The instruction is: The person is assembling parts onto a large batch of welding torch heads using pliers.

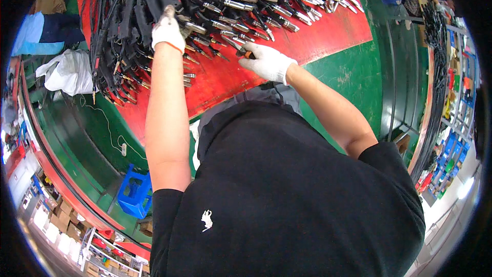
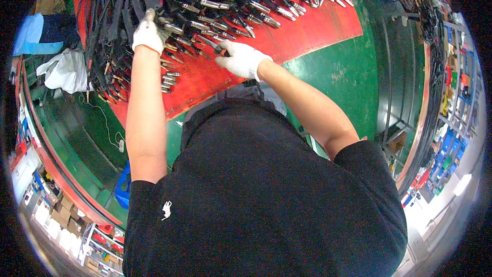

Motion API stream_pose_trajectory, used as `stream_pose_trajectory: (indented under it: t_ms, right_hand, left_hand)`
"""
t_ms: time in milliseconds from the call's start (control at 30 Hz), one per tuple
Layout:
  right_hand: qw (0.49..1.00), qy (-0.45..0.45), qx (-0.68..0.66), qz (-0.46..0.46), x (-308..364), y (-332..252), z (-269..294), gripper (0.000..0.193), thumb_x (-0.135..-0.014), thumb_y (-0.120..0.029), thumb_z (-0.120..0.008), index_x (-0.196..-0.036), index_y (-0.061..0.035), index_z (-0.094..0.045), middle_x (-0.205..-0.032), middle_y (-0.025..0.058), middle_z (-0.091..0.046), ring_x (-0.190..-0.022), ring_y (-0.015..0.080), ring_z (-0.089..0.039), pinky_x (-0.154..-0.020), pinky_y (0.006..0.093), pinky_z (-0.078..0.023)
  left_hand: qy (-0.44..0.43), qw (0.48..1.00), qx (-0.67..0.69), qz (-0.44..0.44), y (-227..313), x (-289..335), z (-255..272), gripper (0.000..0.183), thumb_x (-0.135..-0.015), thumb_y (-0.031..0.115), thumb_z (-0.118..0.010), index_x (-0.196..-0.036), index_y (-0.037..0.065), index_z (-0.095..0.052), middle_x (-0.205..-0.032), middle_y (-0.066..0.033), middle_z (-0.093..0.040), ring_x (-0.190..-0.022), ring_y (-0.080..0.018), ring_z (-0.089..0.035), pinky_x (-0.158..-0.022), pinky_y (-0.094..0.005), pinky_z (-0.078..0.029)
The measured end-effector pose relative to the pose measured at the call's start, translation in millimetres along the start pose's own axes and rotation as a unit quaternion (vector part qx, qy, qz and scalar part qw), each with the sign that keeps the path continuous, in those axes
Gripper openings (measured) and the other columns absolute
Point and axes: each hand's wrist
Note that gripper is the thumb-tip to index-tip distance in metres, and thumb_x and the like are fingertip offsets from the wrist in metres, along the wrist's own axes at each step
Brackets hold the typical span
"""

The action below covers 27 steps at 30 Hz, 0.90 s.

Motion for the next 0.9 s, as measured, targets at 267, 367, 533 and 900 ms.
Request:
stream_pose_trajectory:
  t_ms: [267,367,533,900]
  right_hand:
    - [0.999,0.011,0.002,0.031,-8,-31,-2,0.052,-0.095,-0.04,-0.058,-0.133,-0.0048,-0.057,-0.125,0.025,-0.064,-0.119,0.0393,-0.06,-0.102,0.0416,-0.046]
    - [0.999,-0.003,0.001,0.043,-7,-47,1,0.053,-0.095,-0.04,-0.058,-0.134,-0.004,-0.056,-0.128,0.0254,-0.063,-0.122,0.0398,-0.058,-0.104,0.0419,-0.045]
    - [0.999,-0.006,-0.024,0.04,-15,-48,-6,0.052,-0.095,-0.04,-0.059,-0.132,-0.0028,-0.056,-0.119,0.0224,-0.066,-0.111,0.0344,-0.064,-0.096,0.0406,-0.05]
    - [0.968,-0.109,-0.224,0.013,-26,-69,-13,0.044,-0.095,-0.034,-0.063,-0.129,-0.0059,-0.057,-0.092,0.0064,-0.064,-0.078,0.0163,-0.061,-0.069,0.0328,-0.055]
  left_hand:
    - [-0.045,0.969,0.218,0.106,46,27,-7,0.042,-0.105,0.042,-0.053,-0.104,0.001,-0.057,-0.075,-0.0051,-0.054,-0.061,-0.0203,-0.054,-0.06,-0.0365,-0.053]
    - [-0.12,0.977,0.145,0.105,45,13,14,0.041,-0.104,0.042,-0.052,-0.101,0.002,-0.059,-0.071,-0.0027,-0.054,-0.057,-0.0158,-0.052,-0.05,-0.0298,-0.045]
    - [-0.062,0.987,0.093,0.113,45,1,17,0.042,-0.103,0.045,-0.054,-0.095,0.005,-0.059,-0.062,-0.0001,-0.05,-0.047,-0.0129,-0.046,-0.038,-0.0252,-0.033]
    - [0.017,0.997,-0.072,0.009,33,-10,7,0.065,-0.102,0.051,-0.05,-0.137,-0.004,-0.056,-0.136,-0.0167,-0.061,-0.11,-0.0255,-0.062,-0.094,-0.0358,-0.049]
Point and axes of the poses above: each hand's wrist, its own x-axis away from the middle knuckle, its own z-axis out of the back of the hand, y = z × x
